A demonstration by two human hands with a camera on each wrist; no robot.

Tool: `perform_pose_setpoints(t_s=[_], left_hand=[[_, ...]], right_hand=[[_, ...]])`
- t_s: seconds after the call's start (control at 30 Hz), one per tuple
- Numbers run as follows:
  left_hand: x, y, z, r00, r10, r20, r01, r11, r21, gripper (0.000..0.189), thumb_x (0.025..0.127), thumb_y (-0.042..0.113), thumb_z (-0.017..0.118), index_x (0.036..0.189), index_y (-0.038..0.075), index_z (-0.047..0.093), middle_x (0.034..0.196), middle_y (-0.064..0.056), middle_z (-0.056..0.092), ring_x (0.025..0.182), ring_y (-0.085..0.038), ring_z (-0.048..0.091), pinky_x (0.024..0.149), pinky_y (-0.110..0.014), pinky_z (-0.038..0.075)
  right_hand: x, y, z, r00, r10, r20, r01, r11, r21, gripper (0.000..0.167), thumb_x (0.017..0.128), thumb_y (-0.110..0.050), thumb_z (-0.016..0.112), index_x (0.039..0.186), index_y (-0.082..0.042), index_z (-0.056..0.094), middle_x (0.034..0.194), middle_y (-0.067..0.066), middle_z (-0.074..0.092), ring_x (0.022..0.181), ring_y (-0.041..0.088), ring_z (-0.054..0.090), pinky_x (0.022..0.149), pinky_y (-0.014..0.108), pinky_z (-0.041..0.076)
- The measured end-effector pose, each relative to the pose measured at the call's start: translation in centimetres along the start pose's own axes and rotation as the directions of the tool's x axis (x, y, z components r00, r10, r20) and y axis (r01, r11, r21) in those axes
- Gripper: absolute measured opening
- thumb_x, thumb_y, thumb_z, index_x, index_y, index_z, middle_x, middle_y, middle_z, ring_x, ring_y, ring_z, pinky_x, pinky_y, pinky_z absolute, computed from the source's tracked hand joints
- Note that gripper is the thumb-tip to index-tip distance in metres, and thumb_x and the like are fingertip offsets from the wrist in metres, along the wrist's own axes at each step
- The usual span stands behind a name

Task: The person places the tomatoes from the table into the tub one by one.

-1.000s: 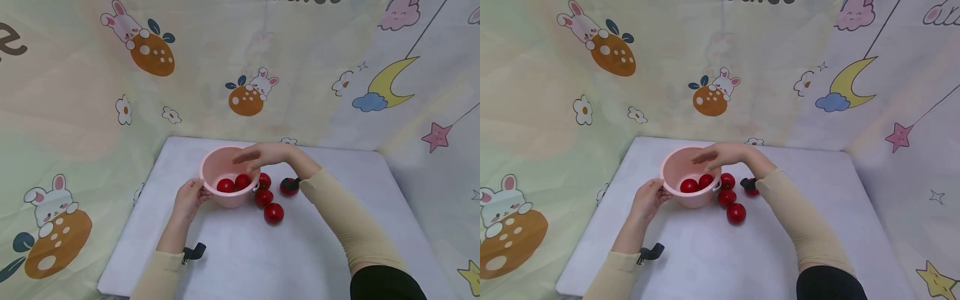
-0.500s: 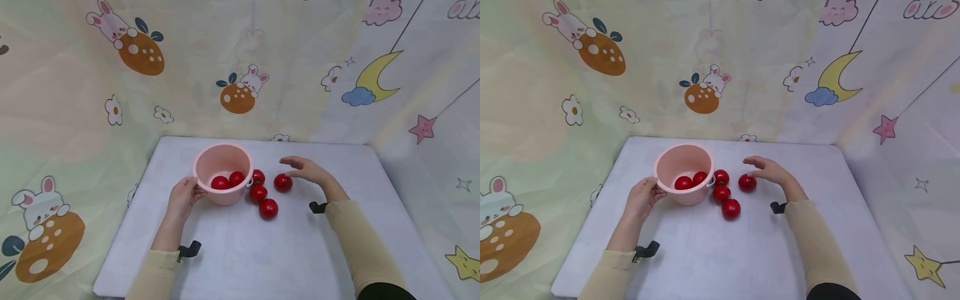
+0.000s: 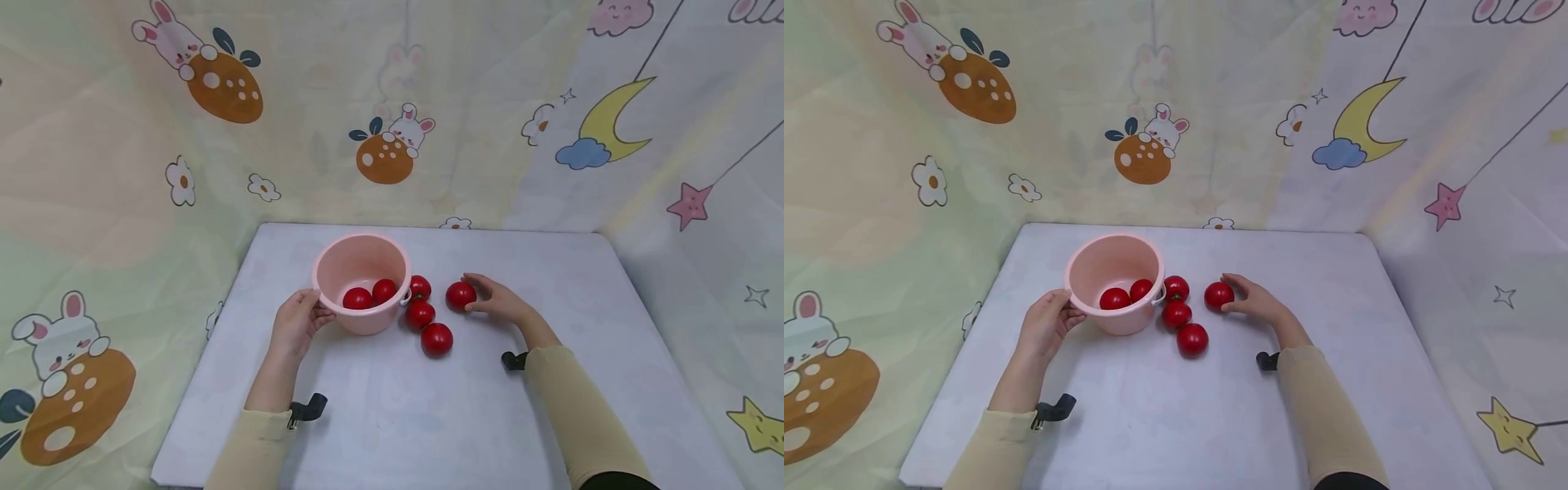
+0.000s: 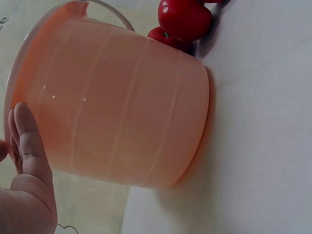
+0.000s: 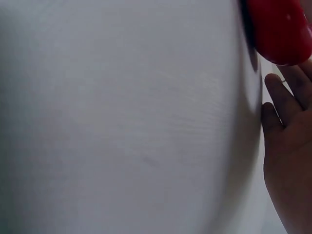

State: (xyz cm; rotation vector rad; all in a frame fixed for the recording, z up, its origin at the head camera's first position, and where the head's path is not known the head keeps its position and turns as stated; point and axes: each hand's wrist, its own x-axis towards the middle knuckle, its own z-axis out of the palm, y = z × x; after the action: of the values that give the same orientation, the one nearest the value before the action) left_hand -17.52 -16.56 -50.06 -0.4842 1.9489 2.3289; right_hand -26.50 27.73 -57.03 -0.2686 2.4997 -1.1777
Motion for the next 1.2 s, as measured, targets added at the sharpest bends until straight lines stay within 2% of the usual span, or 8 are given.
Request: perform_pose_setpoints(t_s=[0.17, 0.47, 0.73, 1.2], left_hand=[[-0.06, 0.10, -0.01, 1.000, -0.003, -0.001, 0.003, 1.000, -0.003, 0.050, 0.098, 0.038, 0.060, 0.129, -0.001, 0.053, 0.098, -0.011, 0.067, 0.082, -0.019, 0.070, 0.083, -0.031, 0.061], [-0.14, 0.15, -0.13, 1.000, 0.012, 0.010, -0.012, 1.000, 0.004, 0.052, 0.097, 0.040, 0.060, 0.130, 0.000, 0.053, 0.098, -0.010, 0.067, 0.083, -0.019, 0.070, 0.083, -0.031, 0.061], [-0.04, 0.00, -0.13, 1.000, 0.013, 0.016, -0.013, 1.000, -0.002, 0.052, 0.098, 0.039, 0.060, 0.131, 0.000, 0.053, 0.098, -0.010, 0.067, 0.083, -0.018, 0.070, 0.083, -0.030, 0.061], [-0.19, -0.05, -0.05, 1.000, 0.010, 0.013, -0.010, 1.000, -0.022, 0.051, 0.097, 0.040, 0.061, 0.130, 0.002, 0.054, 0.103, -0.013, 0.066, 0.084, -0.020, 0.070, 0.084, -0.031, 0.061]], right_hand=[[-0.13, 0.06, 0.40, 0.999, 0.043, -0.003, -0.043, 0.999, 0.002, 0.086, 0.076, -0.051, 0.080, 0.149, -0.035, 0.038, 0.159, 0.003, 0.034, 0.150, 0.033, 0.021, 0.116, 0.067, 0.025], [-0.15, -0.07, 0.76, 0.999, 0.033, -0.017, -0.033, 0.999, 0.002, 0.076, 0.079, -0.049, 0.078, 0.145, -0.033, 0.044, 0.155, 0.004, 0.039, 0.150, 0.033, 0.024, 0.118, 0.066, 0.023], [-0.16, -0.06, 0.85, 0.998, 0.064, -0.021, -0.065, 0.998, -0.020, 0.077, 0.079, -0.051, 0.078, 0.145, -0.034, 0.043, 0.156, 0.004, 0.038, 0.149, 0.034, 0.023, 0.117, 0.066, 0.025], [0.03, 0.26, 0.98, 0.998, 0.051, -0.022, -0.052, 0.999, -0.013, 0.076, 0.078, -0.053, 0.077, 0.144, -0.035, 0.044, 0.156, 0.003, 0.038, 0.150, 0.033, 0.023, 0.117, 0.067, 0.024]])
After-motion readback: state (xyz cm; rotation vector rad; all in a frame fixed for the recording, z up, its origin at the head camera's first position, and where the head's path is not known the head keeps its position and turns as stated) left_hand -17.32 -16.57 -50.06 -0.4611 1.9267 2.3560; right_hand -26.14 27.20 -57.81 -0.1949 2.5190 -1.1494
